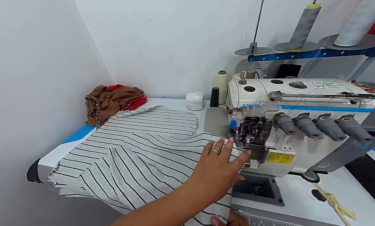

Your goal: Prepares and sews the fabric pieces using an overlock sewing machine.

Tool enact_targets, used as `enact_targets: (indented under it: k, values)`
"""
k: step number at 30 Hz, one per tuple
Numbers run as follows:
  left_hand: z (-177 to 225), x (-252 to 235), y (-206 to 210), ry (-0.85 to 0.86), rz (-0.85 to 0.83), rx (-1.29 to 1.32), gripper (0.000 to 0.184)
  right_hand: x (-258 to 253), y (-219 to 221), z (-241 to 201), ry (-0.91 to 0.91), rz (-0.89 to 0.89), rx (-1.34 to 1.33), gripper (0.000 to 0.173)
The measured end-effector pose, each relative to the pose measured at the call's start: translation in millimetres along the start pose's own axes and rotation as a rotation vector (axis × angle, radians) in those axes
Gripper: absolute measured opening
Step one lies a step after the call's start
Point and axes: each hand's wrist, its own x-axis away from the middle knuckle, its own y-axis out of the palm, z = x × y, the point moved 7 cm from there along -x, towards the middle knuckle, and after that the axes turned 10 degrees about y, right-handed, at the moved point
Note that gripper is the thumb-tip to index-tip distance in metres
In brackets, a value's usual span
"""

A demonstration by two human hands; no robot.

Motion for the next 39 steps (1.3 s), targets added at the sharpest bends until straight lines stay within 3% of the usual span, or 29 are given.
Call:
enact_targets:
  k: [6, 9, 11, 12, 14, 16, 18, 20, 22, 24, 27, 31, 33, 35, 37, 39]
  values:
    - [-2, 3, -5, 0.054, 0.017, 0.025, 0.065, 7, -5, 23, 0.088, -0.042, 0.143, 0.017]
    - [10, 42, -32, 0.179, 0.313, 0.312, 0.034, 3, -9, 64, 0.232, -0.074, 0.485, 0.025]
    - [16, 80, -38, 0.129, 0.348, 0.676, 0.020, -9, -16, 95, 0.386, -0.126, 0.678, 0.040]
    - [19, 100, -30, 0.038, 0.225, 0.880, 0.020, -15, -19, 105, 0.428, -0.161, 0.747, 0.044]
    - [28, 150, 4, -0.171, -0.292, 1.087, 0.025, -24, -23, 117, 0.442, -0.207, 0.878, 0.044]
    - [36, 210, 41, -0.352, -0.738, 0.990, 0.030, -28, -22, 129, 0.403, -0.274, 0.970, 0.049]
    - [35, 264, 66, -0.573, -0.856, 0.776, 0.046, -30, -16, 142, 0.383, -0.343, 1.022, 0.062]
    - [31, 300, 72, -0.738, -0.641, 0.627, 0.053, -34, -15, 153, 0.365, -0.311, 1.036, 0.061]
    - [27, 316, 71, -0.824, -0.370, 0.507, 0.056, -41, -17, 155, 0.295, -0.236, 1.068, 0.046]
    - [25, 318, 72, -0.881, -0.244, 0.429, 0.058, -42, -11, 147, 0.165, -0.207, 1.100, 0.039]
    - [17, 305, 81, -0.886, -0.221, 0.367, 0.056, -26, 7, 119, 0.008, -0.312, 0.898, 0.032]
    - [-3, 293, 74, -0.842, -0.350, 0.349, 0.033, 3, -10, 82, -0.054, -0.228, 0.462, 0.038]
    - [-13, 301, 62, -0.799, -0.369, 0.350, 0.023, 18, -11, 63, -0.127, -0.283, 0.371, 0.037]
    - [-18, 306, 40, -0.721, -0.374, 0.496, 0.012, 34, -9, 43, -0.230, -0.320, 0.483, 0.038]
    - [-16, 302, -2, -0.583, -0.241, 0.763, 0.013, 50, -5, 23, -0.291, -0.189, 0.793, 0.042]
    - [-9, 297, -55, -0.435, -0.049, 1.106, 0.024, 60, -5, 10, -0.299, -0.043, 1.055, 0.023]
